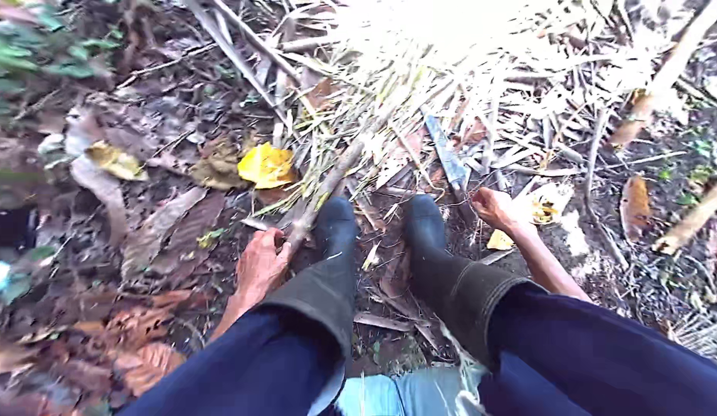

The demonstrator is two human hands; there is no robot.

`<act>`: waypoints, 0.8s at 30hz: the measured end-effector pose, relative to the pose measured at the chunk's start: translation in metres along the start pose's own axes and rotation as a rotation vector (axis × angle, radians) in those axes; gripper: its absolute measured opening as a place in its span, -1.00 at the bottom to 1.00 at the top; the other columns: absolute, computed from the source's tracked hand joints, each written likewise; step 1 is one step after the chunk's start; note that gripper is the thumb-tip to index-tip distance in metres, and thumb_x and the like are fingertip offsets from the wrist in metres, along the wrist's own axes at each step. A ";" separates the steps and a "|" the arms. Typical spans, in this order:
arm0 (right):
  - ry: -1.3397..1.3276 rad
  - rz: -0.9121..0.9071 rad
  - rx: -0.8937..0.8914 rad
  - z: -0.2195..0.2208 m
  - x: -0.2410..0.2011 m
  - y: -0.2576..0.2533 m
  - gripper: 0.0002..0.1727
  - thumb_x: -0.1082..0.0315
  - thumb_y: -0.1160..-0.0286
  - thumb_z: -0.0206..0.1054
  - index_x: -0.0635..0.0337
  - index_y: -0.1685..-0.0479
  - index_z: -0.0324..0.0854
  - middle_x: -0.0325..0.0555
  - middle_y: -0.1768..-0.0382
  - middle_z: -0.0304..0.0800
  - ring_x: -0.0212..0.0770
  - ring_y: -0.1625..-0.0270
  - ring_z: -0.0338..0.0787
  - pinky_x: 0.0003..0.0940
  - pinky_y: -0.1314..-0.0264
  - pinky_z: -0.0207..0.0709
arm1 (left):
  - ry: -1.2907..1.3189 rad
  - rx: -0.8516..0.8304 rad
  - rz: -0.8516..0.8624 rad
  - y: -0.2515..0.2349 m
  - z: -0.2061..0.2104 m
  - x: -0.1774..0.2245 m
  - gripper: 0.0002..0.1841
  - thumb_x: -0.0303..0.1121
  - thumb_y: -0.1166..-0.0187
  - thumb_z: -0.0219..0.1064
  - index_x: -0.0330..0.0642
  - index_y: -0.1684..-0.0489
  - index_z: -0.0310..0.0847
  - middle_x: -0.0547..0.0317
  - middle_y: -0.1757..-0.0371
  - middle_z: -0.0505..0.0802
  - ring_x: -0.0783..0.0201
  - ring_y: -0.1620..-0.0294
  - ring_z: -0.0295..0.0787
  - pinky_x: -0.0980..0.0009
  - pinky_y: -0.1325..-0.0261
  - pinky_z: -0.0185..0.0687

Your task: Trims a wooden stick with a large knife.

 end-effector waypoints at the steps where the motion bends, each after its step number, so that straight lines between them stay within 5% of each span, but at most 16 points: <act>1: -0.021 0.074 -0.022 0.000 -0.001 0.006 -0.71 0.24 -0.65 0.32 0.19 -0.19 0.67 0.24 0.07 0.84 0.28 0.07 0.85 0.44 -0.02 0.64 | 0.018 0.039 0.061 -0.009 -0.001 0.010 -0.63 -0.28 -0.62 0.32 -0.30 -0.29 0.66 -0.34 -0.21 0.78 -0.29 -0.14 0.79 -0.31 -0.23 0.62; 6: -0.153 0.138 0.045 0.007 -0.011 0.009 -0.52 0.06 -0.63 0.39 0.20 -0.35 0.61 0.25 -0.06 0.82 0.26 -0.04 0.84 0.39 -0.13 0.64 | 0.107 0.125 0.212 -0.049 0.003 0.049 -0.63 -0.31 -0.62 0.32 -0.35 -0.28 0.65 -0.33 -0.17 0.79 -0.21 -0.04 0.82 -0.21 -0.15 0.69; 12: -0.093 0.163 0.113 0.028 -0.028 -0.004 -0.43 -0.03 -0.46 0.52 0.17 -0.29 0.58 0.27 -0.15 0.70 0.33 -0.03 0.79 0.40 0.04 0.65 | 0.182 0.165 0.150 -0.070 0.009 0.065 -0.63 -0.30 -0.64 0.30 -0.31 -0.32 0.63 -0.32 -0.19 0.77 -0.16 -0.06 0.82 -0.14 -0.15 0.69; 15: -0.012 0.134 0.161 0.031 -0.015 -0.022 -0.42 -0.13 -0.39 0.44 0.21 -0.11 0.62 0.24 -0.01 0.72 0.29 0.05 0.79 0.38 0.14 0.63 | 0.200 0.187 0.160 -0.068 0.011 0.060 -0.64 -0.30 -0.64 0.30 -0.28 -0.32 0.63 -0.27 -0.19 0.78 -0.07 -0.04 0.83 -0.05 -0.14 0.72; 17: -0.098 0.119 0.197 0.009 -0.012 -0.012 -0.49 -0.08 -0.54 0.31 0.20 -0.16 0.58 0.22 0.13 0.74 0.25 0.18 0.80 0.34 0.24 0.61 | 0.211 0.205 0.148 -0.064 0.011 0.053 -0.64 -0.31 -0.62 0.30 -0.28 -0.31 0.64 -0.27 -0.18 0.79 -0.07 -0.03 0.83 -0.03 -0.13 0.72; 19: -0.319 0.110 0.175 -0.017 -0.006 0.006 -0.57 -0.06 -0.71 0.14 0.06 -0.25 0.58 0.04 0.33 0.75 0.02 0.46 0.74 0.10 0.48 0.59 | 0.224 0.218 0.129 -0.062 0.010 0.045 -0.64 -0.33 -0.62 0.30 -0.31 -0.30 0.64 -0.28 -0.18 0.78 -0.07 -0.05 0.83 -0.03 -0.15 0.71; 21: -0.812 0.118 0.081 -0.036 -0.016 0.022 -0.60 0.09 -0.82 -0.06 0.08 -0.28 0.58 -0.07 0.41 0.76 -0.25 0.70 0.58 -0.32 0.73 0.51 | 0.243 0.213 0.121 -0.063 0.013 0.040 -0.64 -0.31 -0.62 0.30 -0.33 -0.28 0.64 -0.28 -0.16 0.80 -0.09 -0.06 0.82 -0.06 -0.16 0.70; 24: -1.593 0.145 -0.123 -0.025 -0.040 0.033 -0.42 -0.17 -0.81 -0.19 0.02 -0.36 0.52 -0.26 0.42 0.65 -0.50 0.72 0.47 -0.64 0.72 0.43 | 0.238 0.156 0.129 -0.069 0.023 0.039 -0.57 -0.22 -0.62 0.30 -0.33 -0.34 0.62 -0.28 -0.15 0.81 -0.14 -0.07 0.82 -0.14 -0.17 0.66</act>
Point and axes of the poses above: each hand's wrist, its own y-axis away from the middle knuckle, its own z-axis out of the palm, x = y × z, the point moved 4 cm from there along -y, towards the middle knuckle
